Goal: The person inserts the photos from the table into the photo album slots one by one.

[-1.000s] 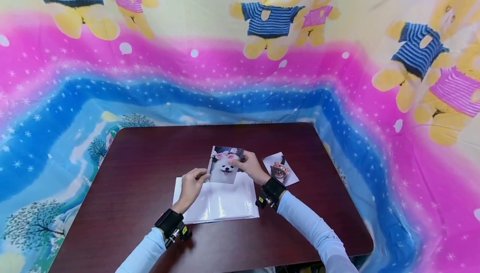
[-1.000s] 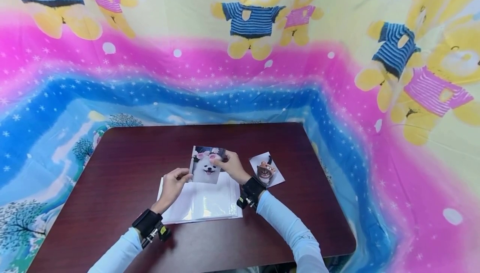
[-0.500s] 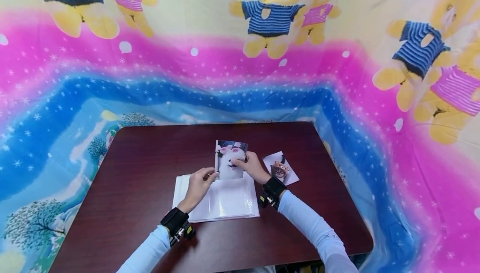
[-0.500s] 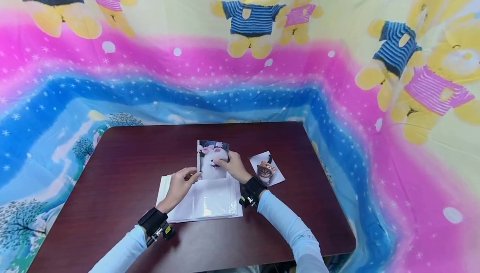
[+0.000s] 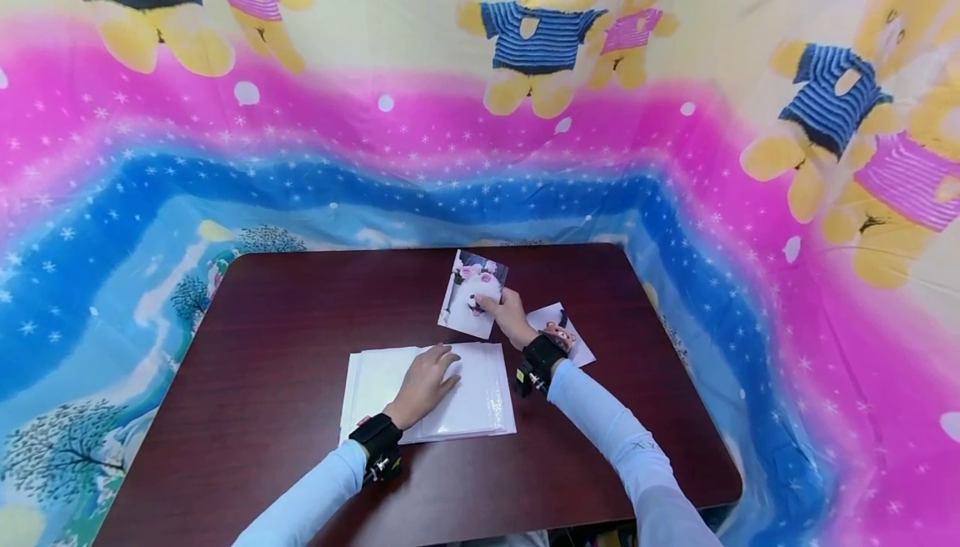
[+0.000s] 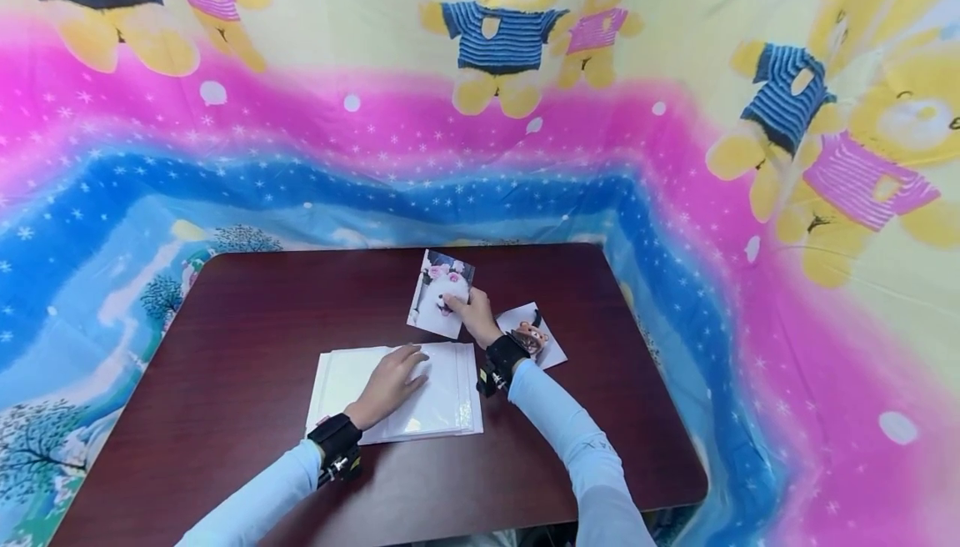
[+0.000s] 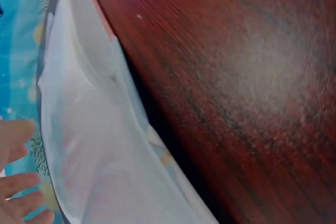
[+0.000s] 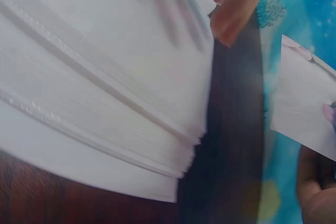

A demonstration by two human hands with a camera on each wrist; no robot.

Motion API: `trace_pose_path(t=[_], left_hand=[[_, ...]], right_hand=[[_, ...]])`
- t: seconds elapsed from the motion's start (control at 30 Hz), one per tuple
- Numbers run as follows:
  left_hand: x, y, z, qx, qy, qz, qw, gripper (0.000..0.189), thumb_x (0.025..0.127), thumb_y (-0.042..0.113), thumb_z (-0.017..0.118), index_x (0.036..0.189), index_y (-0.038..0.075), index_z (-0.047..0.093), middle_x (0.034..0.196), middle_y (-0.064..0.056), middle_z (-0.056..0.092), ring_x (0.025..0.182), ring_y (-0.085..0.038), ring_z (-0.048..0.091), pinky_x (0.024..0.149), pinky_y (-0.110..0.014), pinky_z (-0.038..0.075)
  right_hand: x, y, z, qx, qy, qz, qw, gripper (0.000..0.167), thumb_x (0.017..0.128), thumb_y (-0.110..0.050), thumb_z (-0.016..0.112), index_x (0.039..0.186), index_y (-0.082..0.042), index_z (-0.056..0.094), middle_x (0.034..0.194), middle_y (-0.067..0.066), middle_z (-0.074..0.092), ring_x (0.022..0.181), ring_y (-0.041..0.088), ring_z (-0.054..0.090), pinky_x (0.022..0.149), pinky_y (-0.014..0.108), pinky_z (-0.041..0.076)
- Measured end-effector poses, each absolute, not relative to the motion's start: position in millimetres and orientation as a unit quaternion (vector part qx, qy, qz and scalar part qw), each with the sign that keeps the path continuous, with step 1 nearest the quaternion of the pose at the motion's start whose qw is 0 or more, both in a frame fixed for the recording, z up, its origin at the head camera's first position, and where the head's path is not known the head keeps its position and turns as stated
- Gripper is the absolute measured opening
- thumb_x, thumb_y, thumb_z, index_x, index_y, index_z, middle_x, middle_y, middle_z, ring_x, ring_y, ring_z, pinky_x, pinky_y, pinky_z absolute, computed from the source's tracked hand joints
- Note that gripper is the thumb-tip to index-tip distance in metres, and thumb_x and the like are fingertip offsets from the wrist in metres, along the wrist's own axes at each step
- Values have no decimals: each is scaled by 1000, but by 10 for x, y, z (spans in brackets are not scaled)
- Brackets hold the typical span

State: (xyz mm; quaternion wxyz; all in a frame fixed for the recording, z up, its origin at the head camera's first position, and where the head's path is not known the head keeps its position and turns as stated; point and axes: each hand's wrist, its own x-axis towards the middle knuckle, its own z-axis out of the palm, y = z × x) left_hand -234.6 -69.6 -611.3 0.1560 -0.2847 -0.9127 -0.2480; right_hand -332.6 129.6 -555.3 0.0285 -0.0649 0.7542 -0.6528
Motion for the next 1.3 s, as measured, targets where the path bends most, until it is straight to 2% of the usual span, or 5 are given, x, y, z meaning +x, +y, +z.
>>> trace_pose_path(t=[0.23,0.4,0.63,0.93,1.3], left_hand=[[-2317,-710,-6224,-294,-936,-171,94,50,93,34,70,130,2,62,139,-31,49,133,-46,42,107,-59,34],[-2296,-712,-6276,-300,-928,-183,127,44,93,30,69,125,1,64,136,-32,51,130,-47,45,105,-60,35],[-2259,-703,-6325,-299,-919,-198,164,41,91,28,72,121,1,65,131,-31,54,126,-47,47,103,-60,38],[-2251,-693,-6360,-292,-921,-180,184,40,90,29,73,120,4,66,131,-30,53,126,-46,47,100,-57,40],[-2236,-712,-6358,-297,-922,-172,180,40,92,28,71,122,3,66,140,-28,49,131,-45,44,99,-60,41]], right_hand=[[-3344,1237,-5695,-62,752,-650,90,28,99,-7,59,125,5,60,106,11,69,94,16,63,83,29,49],[-3393,1180,-5690,-53,750,-656,72,28,94,-1,65,120,8,60,109,22,69,96,25,66,82,33,53],[-3504,1076,-5735,10,748,-662,45,41,94,-8,68,132,3,56,113,17,68,96,19,65,84,33,54],[-3442,1063,-5900,-1,817,-574,55,39,93,-13,70,127,3,59,100,11,65,83,16,57,69,25,44],[-3484,1104,-5944,-56,875,-481,27,47,92,-11,70,134,6,54,123,23,63,113,32,60,94,42,49]])
